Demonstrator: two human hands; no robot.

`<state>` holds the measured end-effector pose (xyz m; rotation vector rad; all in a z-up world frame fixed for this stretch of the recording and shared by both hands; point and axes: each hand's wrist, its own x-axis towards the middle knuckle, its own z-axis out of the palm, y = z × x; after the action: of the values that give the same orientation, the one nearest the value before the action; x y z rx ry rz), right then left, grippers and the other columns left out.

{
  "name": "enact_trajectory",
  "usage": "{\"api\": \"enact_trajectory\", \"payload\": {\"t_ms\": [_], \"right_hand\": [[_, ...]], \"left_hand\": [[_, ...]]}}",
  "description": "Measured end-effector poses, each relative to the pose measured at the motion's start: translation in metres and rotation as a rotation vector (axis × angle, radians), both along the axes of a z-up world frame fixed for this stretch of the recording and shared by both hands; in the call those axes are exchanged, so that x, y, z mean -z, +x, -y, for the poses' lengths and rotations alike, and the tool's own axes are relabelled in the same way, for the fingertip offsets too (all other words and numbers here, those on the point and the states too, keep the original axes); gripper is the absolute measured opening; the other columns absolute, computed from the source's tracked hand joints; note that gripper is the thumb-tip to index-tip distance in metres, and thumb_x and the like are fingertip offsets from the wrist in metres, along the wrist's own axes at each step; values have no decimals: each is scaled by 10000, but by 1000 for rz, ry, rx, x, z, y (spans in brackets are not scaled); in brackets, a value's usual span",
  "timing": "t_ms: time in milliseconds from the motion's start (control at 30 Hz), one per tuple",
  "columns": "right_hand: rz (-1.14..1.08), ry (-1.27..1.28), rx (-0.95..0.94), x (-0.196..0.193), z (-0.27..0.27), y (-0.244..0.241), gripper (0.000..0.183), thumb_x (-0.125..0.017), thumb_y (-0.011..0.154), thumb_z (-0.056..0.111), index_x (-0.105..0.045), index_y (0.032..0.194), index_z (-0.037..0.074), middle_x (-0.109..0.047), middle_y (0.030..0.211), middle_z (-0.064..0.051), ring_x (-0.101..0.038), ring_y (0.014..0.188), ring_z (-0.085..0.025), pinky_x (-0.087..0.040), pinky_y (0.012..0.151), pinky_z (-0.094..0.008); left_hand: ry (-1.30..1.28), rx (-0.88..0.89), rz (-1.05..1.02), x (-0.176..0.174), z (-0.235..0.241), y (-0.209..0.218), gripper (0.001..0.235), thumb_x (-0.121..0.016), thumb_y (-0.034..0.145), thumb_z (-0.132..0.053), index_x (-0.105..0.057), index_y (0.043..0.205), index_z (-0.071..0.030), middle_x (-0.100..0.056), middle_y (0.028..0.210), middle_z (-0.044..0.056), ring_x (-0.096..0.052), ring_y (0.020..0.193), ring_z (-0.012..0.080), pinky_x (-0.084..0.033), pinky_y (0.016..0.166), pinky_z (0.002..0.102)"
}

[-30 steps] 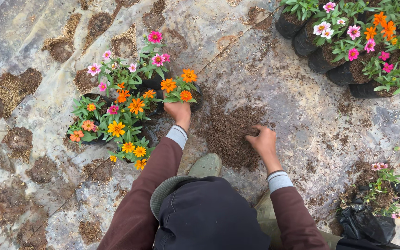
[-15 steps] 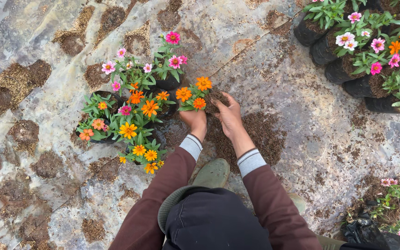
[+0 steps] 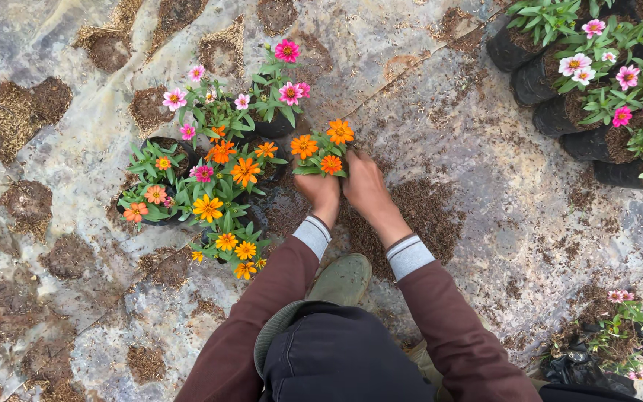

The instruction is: The person kneels on a plastic sheet and repeatedly picks up small flowering plants, places them into a pile of soil, and packs soil around the base. They handle multiple plants one at a time, including pink, orange, and yellow varieties, and arrange them into a growing cluster.

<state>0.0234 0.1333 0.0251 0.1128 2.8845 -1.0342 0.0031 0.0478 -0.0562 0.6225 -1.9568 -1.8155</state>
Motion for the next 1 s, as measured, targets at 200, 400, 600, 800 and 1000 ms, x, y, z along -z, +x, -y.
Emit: {"api": "enact_trajectory", "payload": {"t_ms": [200, 400, 600, 800, 1000], "right_hand": [[-161, -36, 151, -5, 7, -19, 454, -645, 784, -94, -624, 1236, -61, -657, 1154, -321, -634, 1076, -531, -530, 917, -574], [112, 200, 30, -6, -4, -19, 354, -615, 820, -117, -660, 1164, -47, -667, 1184, -297, -647, 1095, -503, -557, 913, -557], [172, 71, 8, -15, -14, -33, 384, -717, 725, -77, -656, 1104, -86, -659, 1092, -330, -632, 1076, -507, -525, 923, -554], [25, 79, 44, -5, -19, -16, 672, -590, 730, -179, -507, 1394, -123, -671, 1025, -338, -686, 977, -502, -592, 857, -521], [-33, 191, -52, 4, -26, -19, 345, -583, 760, -158, -736, 1040, -27, -703, 988, -301, -701, 981, -477, -585, 859, -535]], "left_hand": [[-94, 11, -15, -5, 0, 6, 418, -848, 746, -133, -660, 1109, -45, -725, 1100, 115, -719, 1033, 291, -542, 915, 401], [-138, 18, 27, -10, -6, 8, 403, -855, 742, -128, -673, 1092, -43, -713, 1087, 123, -705, 1034, 321, -532, 907, 414], [-82, 75, -6, -24, -3, 7, 403, -823, 737, -100, -668, 1104, -39, -698, 1098, 114, -702, 1041, 309, -528, 915, 409], [-155, 102, -18, -24, 2, 6, 381, -819, 752, -64, -669, 1101, -32, -680, 1105, 128, -689, 1047, 324, -522, 918, 408], [-93, 98, -37, -27, 0, 3, 390, -806, 734, -71, -660, 1094, -32, -690, 1092, 124, -698, 1028, 317, -528, 913, 405]]}}
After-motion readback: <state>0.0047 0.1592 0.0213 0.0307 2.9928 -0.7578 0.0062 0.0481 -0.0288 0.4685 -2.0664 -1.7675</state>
